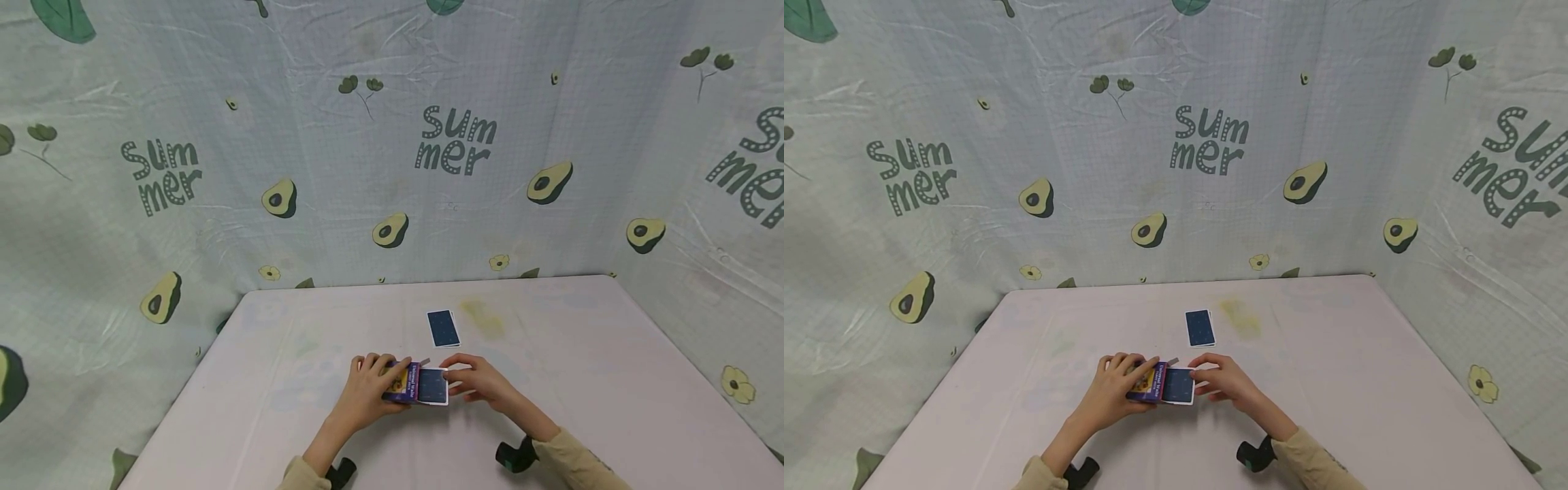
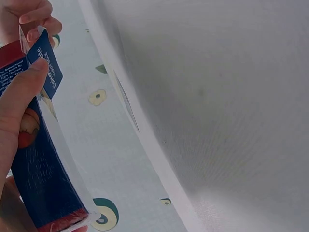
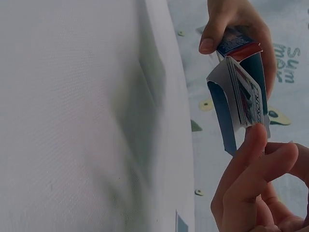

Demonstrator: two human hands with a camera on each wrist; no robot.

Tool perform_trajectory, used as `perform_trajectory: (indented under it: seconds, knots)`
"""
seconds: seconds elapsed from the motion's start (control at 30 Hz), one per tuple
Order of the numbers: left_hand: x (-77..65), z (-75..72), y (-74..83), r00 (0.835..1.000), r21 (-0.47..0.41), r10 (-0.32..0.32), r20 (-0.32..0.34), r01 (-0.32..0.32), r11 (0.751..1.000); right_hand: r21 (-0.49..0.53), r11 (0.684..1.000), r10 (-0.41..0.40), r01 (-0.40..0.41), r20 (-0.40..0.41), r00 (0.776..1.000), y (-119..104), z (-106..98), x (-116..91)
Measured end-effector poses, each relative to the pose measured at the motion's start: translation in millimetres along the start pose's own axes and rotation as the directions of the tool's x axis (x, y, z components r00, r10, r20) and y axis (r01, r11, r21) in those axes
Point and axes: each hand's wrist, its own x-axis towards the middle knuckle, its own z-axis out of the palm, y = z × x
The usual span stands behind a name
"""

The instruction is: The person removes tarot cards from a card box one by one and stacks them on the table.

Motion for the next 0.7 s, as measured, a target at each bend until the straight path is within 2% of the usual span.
perform_trajectory:
  seconds: [0.47, 0.7]
  knots:
    - [-1.4, 1.2, -4.0, 1.000, -0.014, -0.024, -0.013, 0.023, 1.000, 0.026, 0.999, -0.020, 0.019, 0.035, 0.999, 4, -21, -5]
    - [-1.8, 0.0, -7.1, 1.000, -0.018, -0.024, -0.020, 0.023, 1.000, 0.040, 0.999, 0.001, -0.001, 0.008, 1.000, 8, -28, -6]
